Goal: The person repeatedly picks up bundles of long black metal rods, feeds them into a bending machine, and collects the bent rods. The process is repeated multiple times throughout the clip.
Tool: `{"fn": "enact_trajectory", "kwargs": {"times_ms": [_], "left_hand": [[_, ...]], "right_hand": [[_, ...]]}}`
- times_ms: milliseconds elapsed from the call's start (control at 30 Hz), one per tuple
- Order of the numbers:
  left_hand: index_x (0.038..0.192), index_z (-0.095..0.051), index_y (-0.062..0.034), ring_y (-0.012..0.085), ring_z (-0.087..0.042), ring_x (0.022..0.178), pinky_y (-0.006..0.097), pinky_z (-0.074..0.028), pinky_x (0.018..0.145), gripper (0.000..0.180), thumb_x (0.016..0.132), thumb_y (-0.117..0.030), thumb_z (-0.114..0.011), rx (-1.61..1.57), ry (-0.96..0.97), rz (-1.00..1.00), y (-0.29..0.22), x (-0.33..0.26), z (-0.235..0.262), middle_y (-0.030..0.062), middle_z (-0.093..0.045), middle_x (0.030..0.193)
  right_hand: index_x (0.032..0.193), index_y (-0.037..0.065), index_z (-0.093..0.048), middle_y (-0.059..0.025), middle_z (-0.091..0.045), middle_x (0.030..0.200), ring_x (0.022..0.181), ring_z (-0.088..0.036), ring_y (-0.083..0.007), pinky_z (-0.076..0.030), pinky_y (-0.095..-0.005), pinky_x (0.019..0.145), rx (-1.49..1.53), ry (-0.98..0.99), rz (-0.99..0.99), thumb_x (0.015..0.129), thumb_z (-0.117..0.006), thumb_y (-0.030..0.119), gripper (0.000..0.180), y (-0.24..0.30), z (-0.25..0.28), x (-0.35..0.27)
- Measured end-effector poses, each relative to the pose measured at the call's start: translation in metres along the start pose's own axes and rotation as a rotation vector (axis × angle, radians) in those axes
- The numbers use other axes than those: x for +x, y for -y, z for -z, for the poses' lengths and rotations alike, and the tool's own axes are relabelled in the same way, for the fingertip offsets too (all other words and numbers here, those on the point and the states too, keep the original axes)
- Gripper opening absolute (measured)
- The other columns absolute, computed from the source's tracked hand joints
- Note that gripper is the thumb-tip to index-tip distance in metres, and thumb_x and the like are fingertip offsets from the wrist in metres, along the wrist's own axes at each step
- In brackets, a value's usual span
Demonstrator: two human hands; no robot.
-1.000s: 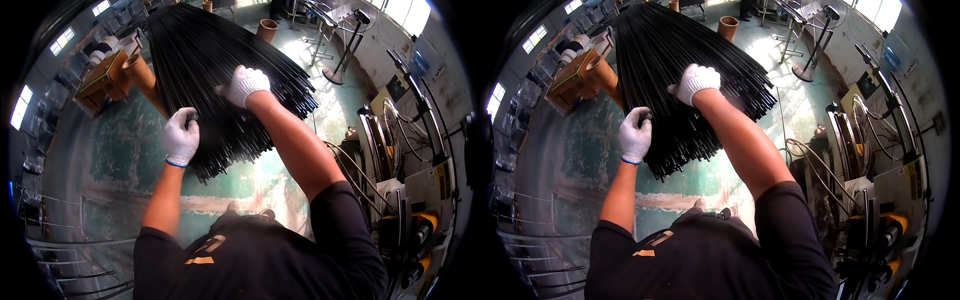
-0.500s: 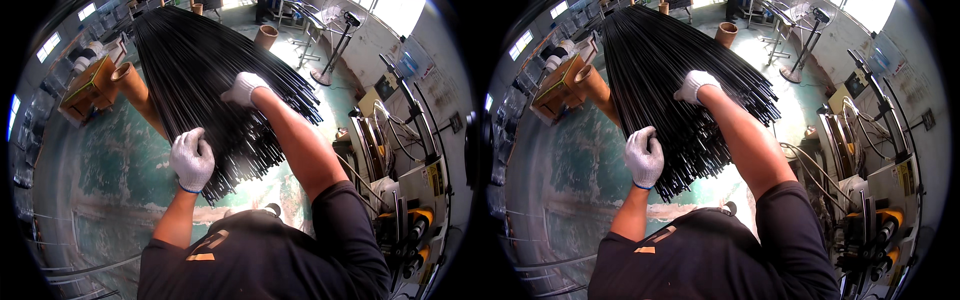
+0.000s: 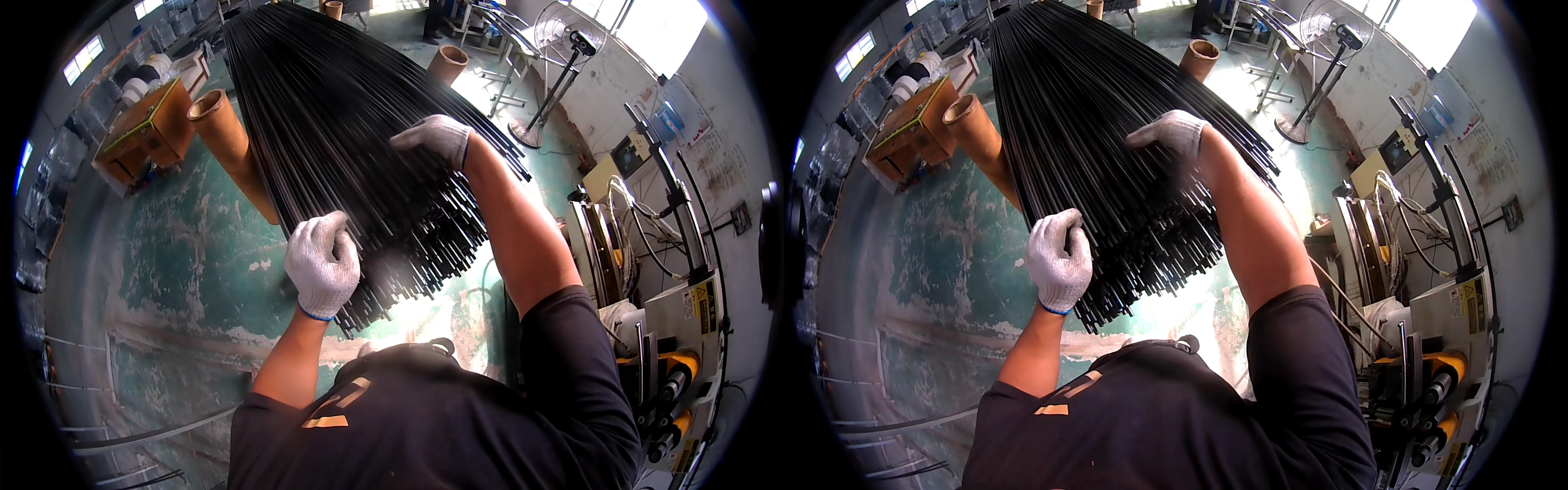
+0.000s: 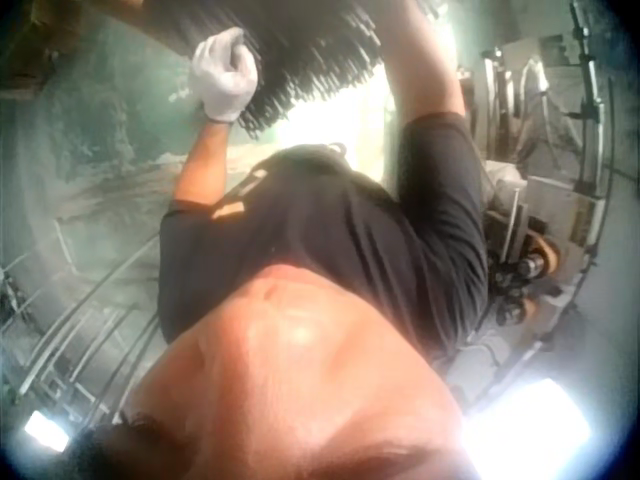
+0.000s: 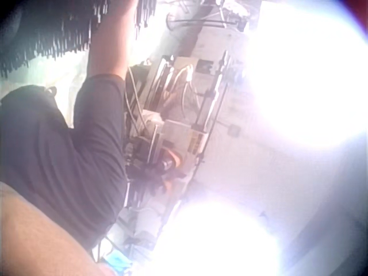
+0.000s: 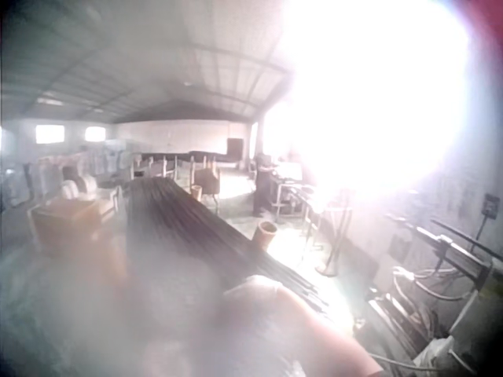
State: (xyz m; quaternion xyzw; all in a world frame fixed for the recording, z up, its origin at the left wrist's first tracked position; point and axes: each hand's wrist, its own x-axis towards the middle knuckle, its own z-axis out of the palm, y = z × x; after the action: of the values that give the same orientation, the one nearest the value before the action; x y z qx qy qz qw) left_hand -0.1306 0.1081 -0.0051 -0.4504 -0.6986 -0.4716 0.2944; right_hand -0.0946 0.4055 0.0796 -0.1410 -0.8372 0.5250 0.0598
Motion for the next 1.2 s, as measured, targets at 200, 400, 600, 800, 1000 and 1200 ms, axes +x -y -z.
{"fn": "enact_trajectory", "kwargs": {"times_ms": [200,400,600,800,1000,1200], "left_hand": [[0.101,-0.071,-0.0047,0.0327,-0.068,0.081,0.042,-0.055,0.075,0.022,0.083,0.006,-0.066,-0.016,0.006,0.025,-0.002,0.000,0.001,0.0110,-0.071,0.088],[0.098,-0.070,-0.0037,0.0336,-0.068,0.083,0.042,-0.055,0.079,0.015,0.087,0.005,-0.064,-0.018,0.021,0.059,-0.005,0.000,0.001,0.0123,-0.071,0.090],[0.098,-0.070,-0.0031,0.0339,-0.068,0.084,0.042,-0.055,0.081,0.014,0.088,0.005,-0.063,-0.021,0.028,0.079,-0.006,-0.001,0.001,0.0127,-0.071,0.091],[0.098,-0.070,-0.0025,0.0345,-0.068,0.086,0.042,-0.055,0.082,0.014,0.088,0.004,-0.064,-0.009,0.029,0.094,-0.007,-0.001,0.001,0.0133,-0.071,0.092],[0.098,-0.070,-0.0027,0.0346,-0.069,0.086,0.043,-0.056,0.082,0.014,0.087,0.004,-0.064,0.000,0.031,0.087,-0.007,-0.001,0.002,0.0134,-0.071,0.092],[0.098,-0.070,-0.0030,0.0343,-0.069,0.086,0.042,-0.056,0.082,0.015,0.087,0.004,-0.064,0.002,0.019,0.074,-0.009,0.000,0.002,0.0132,-0.071,0.092]], "right_hand": [[0.107,0.000,-0.082,-0.0083,-0.081,0.094,0.077,-0.077,-0.0169,-0.064,-0.0336,0.073,0.254,-0.022,-0.308,0.090,-0.085,0.022,0.028,0.005,0.001,-0.001],[0.109,-0.002,-0.080,-0.0098,-0.081,0.093,0.077,-0.078,-0.0168,-0.065,-0.0324,0.074,0.517,0.068,-0.375,0.100,-0.076,0.023,0.027,-0.002,0.011,-0.003],[0.112,-0.002,-0.078,-0.0093,-0.081,0.094,0.078,-0.078,-0.0162,-0.065,-0.0320,0.076,0.432,0.020,-0.299,0.103,-0.075,0.030,0.033,-0.003,0.012,-0.005],[0.111,-0.001,-0.079,-0.0083,-0.081,0.093,0.076,-0.077,-0.0158,-0.064,-0.0329,0.074,0.378,0.034,-0.307,0.103,-0.076,0.033,0.035,-0.007,0.010,-0.001],[0.106,-0.002,-0.080,-0.0083,-0.080,0.089,0.071,-0.076,-0.0163,-0.064,-0.0336,0.071,0.399,0.019,-0.329,0.100,-0.079,0.028,0.030,-0.008,0.007,0.001],[0.104,-0.002,-0.081,-0.0088,-0.080,0.089,0.072,-0.076,-0.0164,-0.064,-0.0335,0.070,0.315,0.059,-0.291,0.097,-0.082,0.025,0.028,-0.005,0.008,0.002]]}}
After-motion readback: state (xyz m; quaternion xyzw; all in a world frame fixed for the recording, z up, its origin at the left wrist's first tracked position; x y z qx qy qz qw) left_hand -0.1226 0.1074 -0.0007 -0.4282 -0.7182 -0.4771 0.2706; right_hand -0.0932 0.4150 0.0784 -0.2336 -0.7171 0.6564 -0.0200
